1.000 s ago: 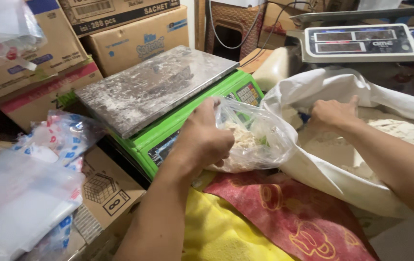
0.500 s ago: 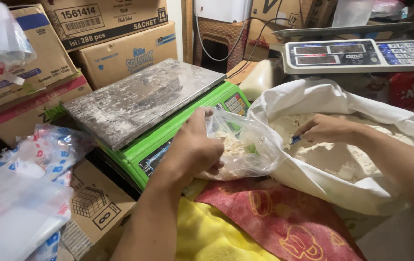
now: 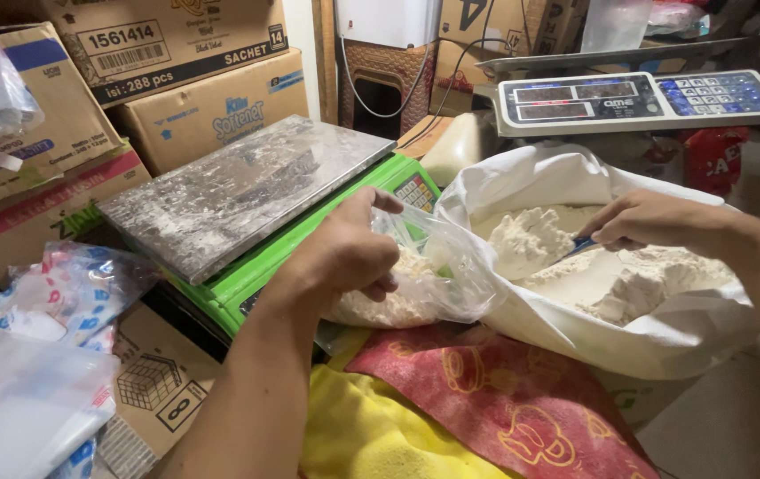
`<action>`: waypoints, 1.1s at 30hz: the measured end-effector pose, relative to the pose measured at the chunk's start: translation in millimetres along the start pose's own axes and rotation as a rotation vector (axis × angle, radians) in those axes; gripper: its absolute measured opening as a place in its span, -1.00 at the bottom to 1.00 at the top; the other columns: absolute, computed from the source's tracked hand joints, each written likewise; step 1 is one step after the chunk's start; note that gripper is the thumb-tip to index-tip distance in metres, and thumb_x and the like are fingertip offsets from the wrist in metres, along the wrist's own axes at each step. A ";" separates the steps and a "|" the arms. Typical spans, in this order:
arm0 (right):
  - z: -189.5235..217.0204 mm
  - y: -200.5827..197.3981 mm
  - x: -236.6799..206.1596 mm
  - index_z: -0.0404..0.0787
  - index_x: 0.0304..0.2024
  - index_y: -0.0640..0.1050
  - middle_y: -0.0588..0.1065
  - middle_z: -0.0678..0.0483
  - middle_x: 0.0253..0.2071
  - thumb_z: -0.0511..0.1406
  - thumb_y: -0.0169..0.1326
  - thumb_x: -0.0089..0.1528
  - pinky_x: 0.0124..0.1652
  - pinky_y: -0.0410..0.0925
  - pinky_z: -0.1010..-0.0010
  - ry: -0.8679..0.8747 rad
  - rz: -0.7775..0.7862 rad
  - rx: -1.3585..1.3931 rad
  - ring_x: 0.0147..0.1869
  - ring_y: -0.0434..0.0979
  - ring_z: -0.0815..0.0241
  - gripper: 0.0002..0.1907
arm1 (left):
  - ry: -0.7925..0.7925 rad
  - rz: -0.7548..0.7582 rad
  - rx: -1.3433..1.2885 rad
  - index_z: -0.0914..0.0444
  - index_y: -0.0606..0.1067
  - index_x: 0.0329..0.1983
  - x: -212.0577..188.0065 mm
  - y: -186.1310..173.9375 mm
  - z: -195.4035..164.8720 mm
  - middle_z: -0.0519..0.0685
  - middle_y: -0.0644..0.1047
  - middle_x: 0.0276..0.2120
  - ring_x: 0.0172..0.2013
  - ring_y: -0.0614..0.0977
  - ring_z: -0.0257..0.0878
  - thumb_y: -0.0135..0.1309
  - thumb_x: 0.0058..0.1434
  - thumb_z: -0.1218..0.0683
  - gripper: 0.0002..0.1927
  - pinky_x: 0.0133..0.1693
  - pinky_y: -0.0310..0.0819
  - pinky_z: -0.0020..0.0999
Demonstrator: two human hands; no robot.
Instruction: The person scoops flour from a large sack into a small plastic bag using a blue scoop, places the bag on a digital scale, and adjusts the amount to reach a target weight. They then tie the bag closed and set it aside before repeating the process with a new bag.
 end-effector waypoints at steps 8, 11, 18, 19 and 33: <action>-21.4 -55.2 11.6 -0.19 0.03 0.74 0.61 -0.08 -0.47 -0.37 0.19 0.20 -0.34 0.31 0.25 0.013 -0.074 -0.046 -0.45 0.42 0.09 -0.66 | -0.034 0.048 -0.049 0.27 0.23 0.31 7.6 -2.0 0.6 0.16 0.58 -0.34 -0.46 0.66 -0.13 -0.01 0.00 0.32 -0.29 -0.42 0.61 -0.26; -4.9 -77.4 7.3 -0.16 0.11 0.70 0.69 -0.22 -0.35 -0.38 0.23 0.21 -0.42 0.27 0.19 -0.016 -0.071 0.035 -0.41 0.40 0.03 -0.61 | -0.039 0.071 -0.077 0.30 0.19 0.36 9.6 -2.5 -0.1 0.20 0.59 -0.31 -0.43 0.65 -0.13 0.01 -0.02 0.33 -0.22 -0.38 0.61 -0.26; 89.5 -99.6 -39.6 -0.09 -0.02 0.76 0.67 -0.04 -0.19 -0.29 0.20 0.20 -0.15 0.45 0.36 -0.152 -0.169 -0.060 -0.18 0.65 0.12 -0.70 | -0.032 0.114 -0.208 0.34 0.21 0.38 19.8 -5.3 6.4 0.13 0.58 -0.28 -0.39 0.65 -0.13 0.05 -0.11 0.32 -0.14 -0.34 0.62 -0.27; 103.5 -96.3 -45.2 -0.09 -0.03 0.76 0.67 -0.04 -0.19 -0.28 0.20 0.19 -0.14 0.44 0.36 -0.191 -0.160 -0.061 -0.17 0.66 0.11 -0.70 | -0.031 0.128 -0.229 0.35 0.20 0.38 21.6 -6.6 7.6 0.14 0.59 -0.28 -0.40 0.65 -0.14 0.06 -0.11 0.32 -0.13 -0.34 0.62 -0.28; 207.4 23.4 -117.0 0.31 -0.03 0.69 0.67 0.24 -0.09 -0.20 0.07 0.28 0.16 0.09 0.11 -0.292 -0.205 -0.615 -0.10 0.55 0.23 -0.71 | -0.024 0.107 -0.346 0.35 0.27 0.36 29.9 -20.8 16.1 0.04 0.57 -0.22 -0.39 0.63 -0.21 0.11 -0.09 0.29 -0.18 -0.29 0.58 -0.30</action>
Point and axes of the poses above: each hand's wrist, its own x-axis towards the middle knuckle, its own y-axis out of the palm, z = x × y, the point moved 4 cm from there along x, towards the middle knuckle
